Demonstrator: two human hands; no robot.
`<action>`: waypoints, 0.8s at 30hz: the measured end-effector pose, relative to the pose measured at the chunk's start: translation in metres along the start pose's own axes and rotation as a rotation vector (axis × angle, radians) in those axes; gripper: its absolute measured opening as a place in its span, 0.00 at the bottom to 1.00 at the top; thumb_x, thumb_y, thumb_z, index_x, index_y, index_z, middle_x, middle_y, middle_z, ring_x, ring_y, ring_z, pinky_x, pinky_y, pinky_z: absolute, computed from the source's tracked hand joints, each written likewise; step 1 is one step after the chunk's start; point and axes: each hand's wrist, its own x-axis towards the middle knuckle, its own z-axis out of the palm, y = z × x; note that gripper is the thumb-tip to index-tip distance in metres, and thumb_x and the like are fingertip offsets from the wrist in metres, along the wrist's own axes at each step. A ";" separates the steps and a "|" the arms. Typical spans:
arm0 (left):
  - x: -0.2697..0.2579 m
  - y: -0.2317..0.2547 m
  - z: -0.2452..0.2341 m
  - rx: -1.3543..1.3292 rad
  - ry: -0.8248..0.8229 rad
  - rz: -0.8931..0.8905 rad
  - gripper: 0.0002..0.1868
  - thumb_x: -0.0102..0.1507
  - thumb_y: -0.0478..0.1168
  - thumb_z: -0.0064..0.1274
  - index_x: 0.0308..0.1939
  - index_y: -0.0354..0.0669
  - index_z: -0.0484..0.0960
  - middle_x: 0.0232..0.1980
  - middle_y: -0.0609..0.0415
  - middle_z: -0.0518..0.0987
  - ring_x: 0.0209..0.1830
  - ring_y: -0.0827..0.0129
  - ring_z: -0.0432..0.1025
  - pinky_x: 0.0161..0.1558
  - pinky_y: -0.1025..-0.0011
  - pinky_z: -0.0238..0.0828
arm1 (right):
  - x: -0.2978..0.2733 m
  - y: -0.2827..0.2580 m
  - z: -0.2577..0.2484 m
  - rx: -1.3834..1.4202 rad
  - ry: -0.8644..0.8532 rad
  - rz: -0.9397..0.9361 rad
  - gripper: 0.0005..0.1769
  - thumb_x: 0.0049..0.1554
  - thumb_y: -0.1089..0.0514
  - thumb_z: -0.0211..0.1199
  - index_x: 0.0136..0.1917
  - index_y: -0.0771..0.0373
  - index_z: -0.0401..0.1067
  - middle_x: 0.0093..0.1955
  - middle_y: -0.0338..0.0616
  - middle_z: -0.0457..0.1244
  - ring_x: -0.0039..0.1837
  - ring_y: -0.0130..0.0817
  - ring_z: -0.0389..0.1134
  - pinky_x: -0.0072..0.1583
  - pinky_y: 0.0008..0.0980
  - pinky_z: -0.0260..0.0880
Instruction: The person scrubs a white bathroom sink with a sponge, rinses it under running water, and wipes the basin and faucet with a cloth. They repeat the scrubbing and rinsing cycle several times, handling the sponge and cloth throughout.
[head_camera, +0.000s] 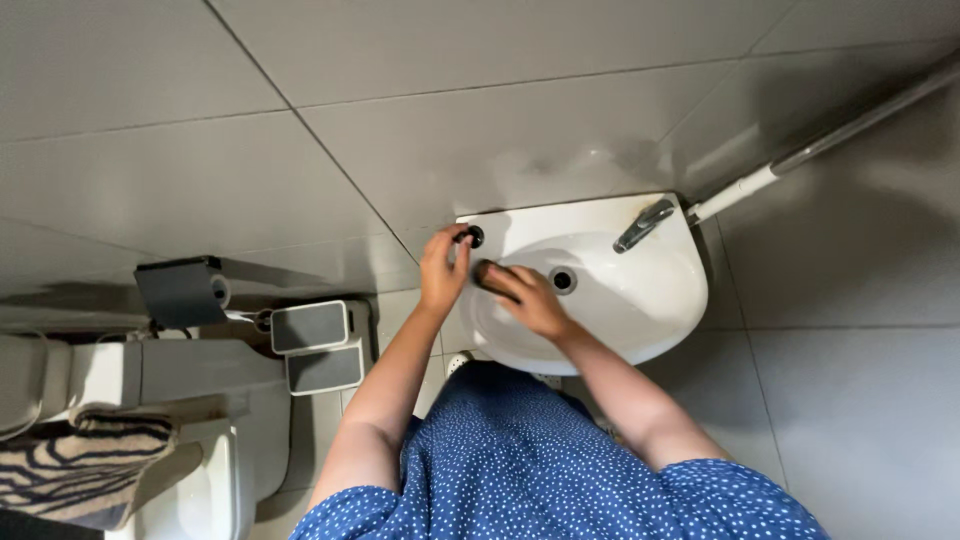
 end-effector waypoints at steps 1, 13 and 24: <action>-0.005 0.000 0.004 0.010 -0.043 0.024 0.11 0.65 0.33 0.57 0.51 0.38 0.81 0.51 0.44 0.83 0.48 0.52 0.78 0.53 0.61 0.74 | -0.011 0.003 -0.016 0.070 -0.055 0.035 0.34 0.54 0.58 0.69 0.73 0.58 0.68 0.68 0.49 0.63 0.66 0.50 0.65 0.66 0.49 0.65; -0.098 -0.037 0.130 0.496 -0.759 0.096 0.05 0.59 0.32 0.49 0.36 0.44 0.80 0.40 0.49 0.82 0.41 0.53 0.78 0.45 0.57 0.74 | 0.088 0.034 -0.046 -0.341 0.036 -0.258 0.26 0.51 0.58 0.71 0.63 0.50 0.73 0.72 0.40 0.62 0.72 0.43 0.59 0.71 0.54 0.53; -0.137 -0.085 0.202 0.603 -0.571 -0.031 0.10 0.58 0.30 0.47 0.41 0.44 0.79 0.44 0.45 0.81 0.43 0.51 0.79 0.45 0.56 0.76 | -0.029 0.143 -0.105 1.049 0.537 0.807 0.08 0.64 0.55 0.64 0.55 0.57 0.71 0.39 0.36 0.60 0.35 0.26 0.53 0.36 0.29 0.50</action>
